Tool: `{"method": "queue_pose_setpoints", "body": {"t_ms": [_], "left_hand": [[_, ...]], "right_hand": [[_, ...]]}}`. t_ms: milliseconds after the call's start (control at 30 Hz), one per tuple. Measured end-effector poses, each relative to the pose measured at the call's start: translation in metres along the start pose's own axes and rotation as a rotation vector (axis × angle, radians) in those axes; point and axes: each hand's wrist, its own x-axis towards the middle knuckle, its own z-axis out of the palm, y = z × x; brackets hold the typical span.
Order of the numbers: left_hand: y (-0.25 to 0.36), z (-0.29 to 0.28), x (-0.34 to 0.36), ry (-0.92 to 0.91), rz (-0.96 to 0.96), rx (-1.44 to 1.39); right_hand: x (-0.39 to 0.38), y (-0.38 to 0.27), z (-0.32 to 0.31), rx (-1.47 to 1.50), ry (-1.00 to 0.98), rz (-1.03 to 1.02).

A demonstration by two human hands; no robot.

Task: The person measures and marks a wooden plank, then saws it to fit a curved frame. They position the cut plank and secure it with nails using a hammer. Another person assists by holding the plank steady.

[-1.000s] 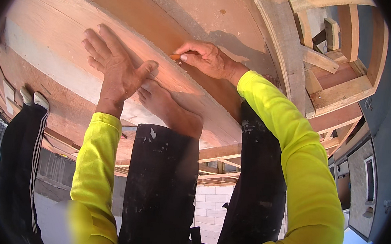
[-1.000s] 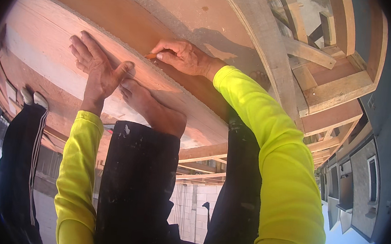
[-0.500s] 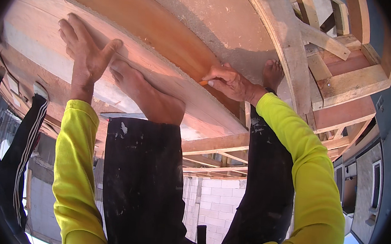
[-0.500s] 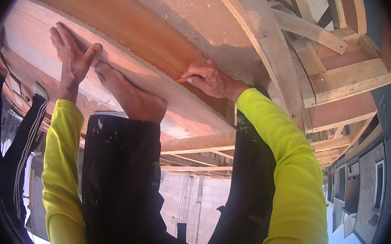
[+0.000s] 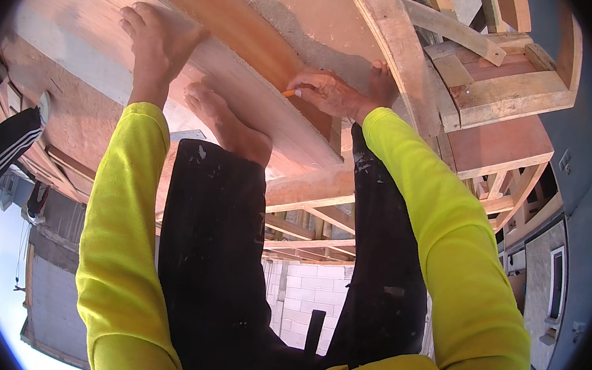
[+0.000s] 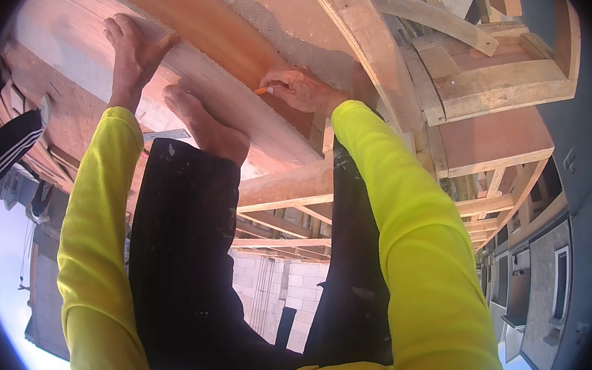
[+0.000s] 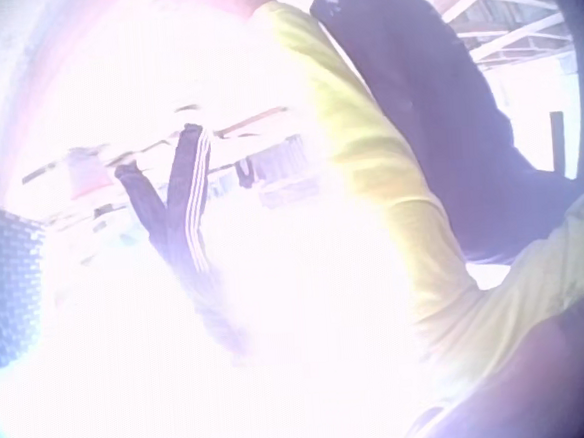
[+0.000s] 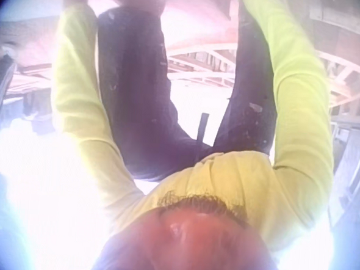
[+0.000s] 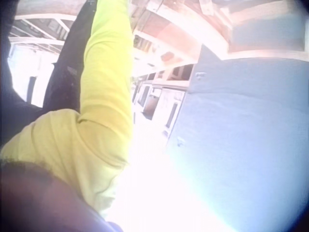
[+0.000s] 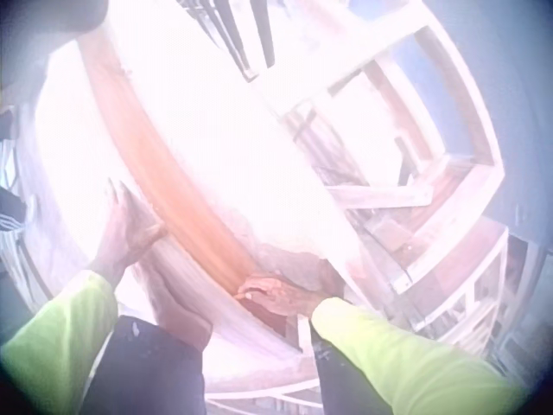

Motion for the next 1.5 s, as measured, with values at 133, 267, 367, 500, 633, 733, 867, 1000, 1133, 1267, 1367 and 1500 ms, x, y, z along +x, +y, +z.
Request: {"method": "queue_pose_setpoints", "body": {"t_ms": [133, 267, 367, 500, 633, 733, 867, 1000, 1133, 1267, 1367, 1500], "left_hand": [[0.001, 0.003, -0.006, 0.033, 0.018, -0.041], [0.002, 0.010, -0.012, -0.012, -0.004, -0.077], [-0.024, 0.030, -0.013, 0.011, 0.044, -0.049], [-0.039, 0.040, -0.012, 0.012, 0.087, -0.132], [-0.030, 0.028, -0.003, 0.006, 0.087, -0.077], [-0.050, 0.031, -0.001, 0.031, 0.061, -0.032], [-0.048, 0.039, 0.002, 0.028, 0.053, -0.048], [-0.053, 0.029, 0.004, 0.011, 0.045, -0.048], [-0.058, 0.033, 0.004, 0.059, 0.083, -0.057], [-0.065, 0.038, 0.007, 0.093, 0.100, -0.055], [-0.068, 0.039, 0.009, 0.095, 0.092, -0.057], [-0.071, 0.039, 0.013, 0.109, 0.100, -0.062]], "right_hand": [[-0.001, -0.002, 0.005, 0.099, 0.036, 0.012], [0.005, 0.003, 0.000, 0.166, 0.047, 0.032], [0.009, 0.001, 0.008, 0.177, 0.068, 0.034], [0.010, 0.003, 0.022, 0.237, 0.187, -0.064], [-0.039, 0.039, 0.023, 0.026, 0.169, -0.230], [-0.068, 0.053, 0.036, 0.077, 0.130, -0.108], [-0.043, 0.056, 0.028, 0.091, 0.113, -0.181], [-0.071, 0.064, 0.028, 0.041, 0.034, -0.163], [-0.129, 0.091, 0.034, 0.027, -0.062, -0.138], [-0.126, 0.089, 0.029, 0.008, -0.113, -0.168], [-0.137, 0.095, 0.028, -0.037, -0.140, -0.183], [-0.191, 0.110, 0.039, -0.202, -0.619, -0.219]]}}
